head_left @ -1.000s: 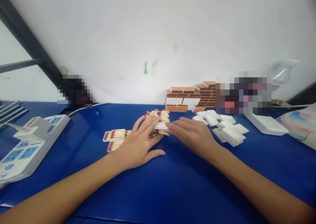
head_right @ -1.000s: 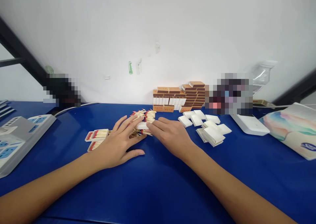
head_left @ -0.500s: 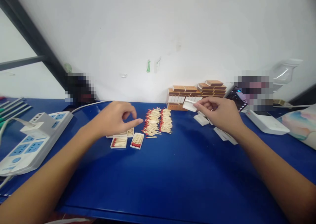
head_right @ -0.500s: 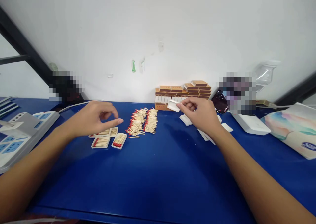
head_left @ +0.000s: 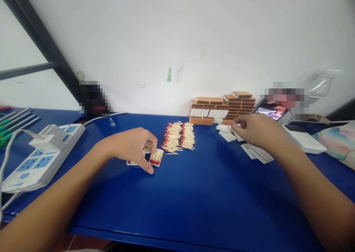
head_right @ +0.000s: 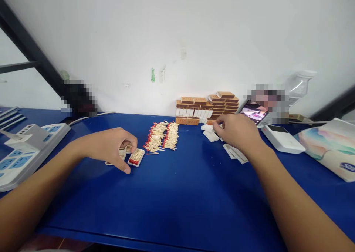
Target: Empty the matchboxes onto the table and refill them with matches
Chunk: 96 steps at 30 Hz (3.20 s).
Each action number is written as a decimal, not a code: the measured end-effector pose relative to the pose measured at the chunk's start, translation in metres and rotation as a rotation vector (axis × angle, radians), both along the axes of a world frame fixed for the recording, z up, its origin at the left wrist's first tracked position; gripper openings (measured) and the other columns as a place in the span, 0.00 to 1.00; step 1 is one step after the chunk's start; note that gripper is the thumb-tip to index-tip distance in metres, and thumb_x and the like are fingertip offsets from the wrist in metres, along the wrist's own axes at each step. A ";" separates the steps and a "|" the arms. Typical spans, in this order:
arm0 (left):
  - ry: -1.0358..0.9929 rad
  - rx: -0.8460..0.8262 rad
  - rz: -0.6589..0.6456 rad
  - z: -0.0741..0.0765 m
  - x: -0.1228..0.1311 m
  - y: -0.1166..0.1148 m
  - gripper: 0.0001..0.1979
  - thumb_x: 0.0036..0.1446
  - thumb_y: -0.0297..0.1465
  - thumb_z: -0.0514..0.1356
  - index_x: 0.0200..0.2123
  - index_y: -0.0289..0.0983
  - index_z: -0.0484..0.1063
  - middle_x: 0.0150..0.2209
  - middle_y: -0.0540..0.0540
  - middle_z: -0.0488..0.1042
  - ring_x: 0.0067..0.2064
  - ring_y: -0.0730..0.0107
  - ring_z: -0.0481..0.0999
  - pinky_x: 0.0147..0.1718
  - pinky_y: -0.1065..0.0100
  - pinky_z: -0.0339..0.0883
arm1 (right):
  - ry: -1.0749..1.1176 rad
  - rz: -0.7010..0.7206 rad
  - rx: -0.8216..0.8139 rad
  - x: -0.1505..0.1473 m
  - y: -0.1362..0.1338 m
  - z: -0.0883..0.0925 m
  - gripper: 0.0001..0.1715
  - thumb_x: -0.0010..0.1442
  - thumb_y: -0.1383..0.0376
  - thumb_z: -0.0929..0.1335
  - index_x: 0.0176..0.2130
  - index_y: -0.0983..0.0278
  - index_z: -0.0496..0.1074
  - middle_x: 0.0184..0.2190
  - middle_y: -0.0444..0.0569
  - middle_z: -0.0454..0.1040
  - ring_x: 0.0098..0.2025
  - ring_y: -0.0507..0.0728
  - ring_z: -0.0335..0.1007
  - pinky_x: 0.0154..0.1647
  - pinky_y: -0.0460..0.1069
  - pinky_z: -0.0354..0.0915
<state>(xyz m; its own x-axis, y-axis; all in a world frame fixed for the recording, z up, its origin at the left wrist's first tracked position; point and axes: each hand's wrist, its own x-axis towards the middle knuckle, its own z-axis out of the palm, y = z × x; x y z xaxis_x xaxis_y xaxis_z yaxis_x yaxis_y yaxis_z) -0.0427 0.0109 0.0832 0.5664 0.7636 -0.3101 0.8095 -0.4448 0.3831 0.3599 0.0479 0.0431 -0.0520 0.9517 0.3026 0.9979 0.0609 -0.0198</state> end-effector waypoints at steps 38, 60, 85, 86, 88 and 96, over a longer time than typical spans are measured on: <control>-0.347 -0.080 -0.203 -0.011 0.035 -0.021 0.26 0.49 0.47 0.76 0.49 0.42 0.83 0.25 0.58 0.42 0.25 0.77 0.43 0.25 0.66 0.37 | 1.171 0.448 -0.855 -0.129 -0.078 -0.014 0.25 0.62 0.45 0.74 0.35 0.64 0.81 0.24 0.45 0.76 0.25 0.49 0.57 0.25 0.47 0.50; -0.496 0.359 -0.112 -0.045 0.039 -0.016 0.29 0.52 0.48 0.74 0.53 0.41 0.79 0.36 0.49 0.75 0.31 0.73 0.66 0.29 0.71 0.61 | 1.499 0.259 -0.995 -0.119 -0.069 -0.016 0.25 0.57 0.49 0.78 0.35 0.68 0.77 0.36 0.54 0.81 0.22 0.44 0.51 0.19 0.45 0.38; -0.527 0.295 -0.186 -0.046 0.037 -0.011 0.16 0.64 0.41 0.66 0.52 0.42 0.79 0.48 0.45 0.78 0.43 0.67 0.77 0.41 0.66 0.72 | 1.317 0.289 -0.820 -0.111 -0.059 -0.021 0.28 0.58 0.43 0.75 0.29 0.65 0.74 0.19 0.38 0.58 0.22 0.46 0.47 0.22 0.46 0.41; -0.528 0.299 -0.191 -0.045 0.037 -0.012 0.16 0.64 0.41 0.66 0.53 0.42 0.79 0.48 0.45 0.79 0.45 0.66 0.77 0.44 0.65 0.72 | 1.314 0.292 -0.820 -0.110 -0.059 -0.020 0.28 0.58 0.43 0.75 0.29 0.65 0.74 0.20 0.38 0.59 0.22 0.46 0.47 0.22 0.46 0.41; -0.526 0.308 -0.194 -0.045 0.038 -0.012 0.17 0.64 0.40 0.66 0.54 0.43 0.79 0.48 0.45 0.79 0.47 0.65 0.78 0.48 0.63 0.73 | 1.311 0.295 -0.821 -0.110 -0.058 -0.019 0.28 0.57 0.43 0.76 0.30 0.65 0.75 0.20 0.39 0.59 0.22 0.46 0.47 0.22 0.46 0.41; -0.477 0.358 -0.180 -0.049 0.037 -0.011 0.20 0.64 0.38 0.66 0.59 0.46 0.76 0.50 0.46 0.78 0.51 0.63 0.77 0.52 0.59 0.72 | 1.245 0.285 -0.842 -0.108 -0.060 -0.013 0.29 0.55 0.41 0.76 0.29 0.65 0.77 0.19 0.39 0.60 0.21 0.47 0.47 0.21 0.46 0.41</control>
